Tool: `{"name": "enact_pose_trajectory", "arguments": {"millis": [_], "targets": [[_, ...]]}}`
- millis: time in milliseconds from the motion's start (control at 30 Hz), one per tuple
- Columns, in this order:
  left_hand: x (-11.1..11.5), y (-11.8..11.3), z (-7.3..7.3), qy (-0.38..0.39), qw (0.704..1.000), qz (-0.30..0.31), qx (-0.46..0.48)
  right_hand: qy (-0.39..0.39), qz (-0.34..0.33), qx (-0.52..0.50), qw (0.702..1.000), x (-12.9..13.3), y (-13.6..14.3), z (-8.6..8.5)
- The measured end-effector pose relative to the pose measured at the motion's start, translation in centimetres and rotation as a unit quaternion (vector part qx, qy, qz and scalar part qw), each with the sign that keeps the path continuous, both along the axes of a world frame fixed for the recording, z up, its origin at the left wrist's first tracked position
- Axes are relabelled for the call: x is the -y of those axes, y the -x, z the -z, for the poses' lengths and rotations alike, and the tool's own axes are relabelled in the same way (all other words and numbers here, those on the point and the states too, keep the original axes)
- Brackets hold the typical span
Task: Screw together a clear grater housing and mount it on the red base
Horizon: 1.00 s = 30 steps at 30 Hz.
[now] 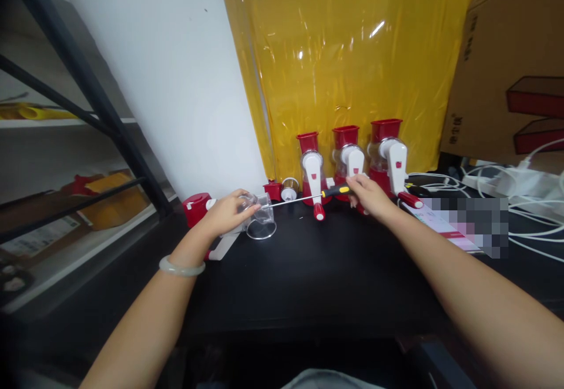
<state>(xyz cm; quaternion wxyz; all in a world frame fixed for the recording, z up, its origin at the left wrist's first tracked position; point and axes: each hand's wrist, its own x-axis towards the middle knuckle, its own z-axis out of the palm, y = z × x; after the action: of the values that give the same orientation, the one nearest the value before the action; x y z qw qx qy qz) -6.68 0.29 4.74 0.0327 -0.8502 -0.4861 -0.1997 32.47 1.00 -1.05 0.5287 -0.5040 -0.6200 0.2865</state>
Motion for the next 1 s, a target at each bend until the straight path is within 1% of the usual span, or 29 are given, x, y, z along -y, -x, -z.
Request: {"name": "enact_pose_trajectory", "arguments": {"millis": [233,433,500,600,700,767,1000], "targets": [[0.0,-0.1,0.0,0.001,1.0,-0.004,-0.004,0.001,0.009,0.046,0.999,0.2,0.0,-0.2],[0.0,0.0,0.1,0.002,1.0,-0.003,0.002,0.017,0.047,0.076,0.996,0.4,0.2,-0.6],[0.0,0.0,0.0,0.002,1.0,0.0,0.003,0.014,0.039,0.064,0.997,0.2,0.2,-0.6],[0.0,0.0,0.0,0.0,1.0,0.002,0.002,-0.001,0.027,0.01,1.0,-0.2,0.2,-0.5],[0.0,0.0,0.0,-0.001,1.0,-0.001,0.001,0.019,0.027,-0.065,0.997,-0.6,0.3,-0.5],[0.0,0.0,0.0,-0.003,1.0,0.0,0.001,0.029,0.02,-0.093,0.995,-0.7,0.4,-0.5],[0.0,0.0,0.1,-0.001,1.0,0.0,0.001,-0.005,0.024,-0.065,0.998,-0.6,0.3,-0.2]]}}
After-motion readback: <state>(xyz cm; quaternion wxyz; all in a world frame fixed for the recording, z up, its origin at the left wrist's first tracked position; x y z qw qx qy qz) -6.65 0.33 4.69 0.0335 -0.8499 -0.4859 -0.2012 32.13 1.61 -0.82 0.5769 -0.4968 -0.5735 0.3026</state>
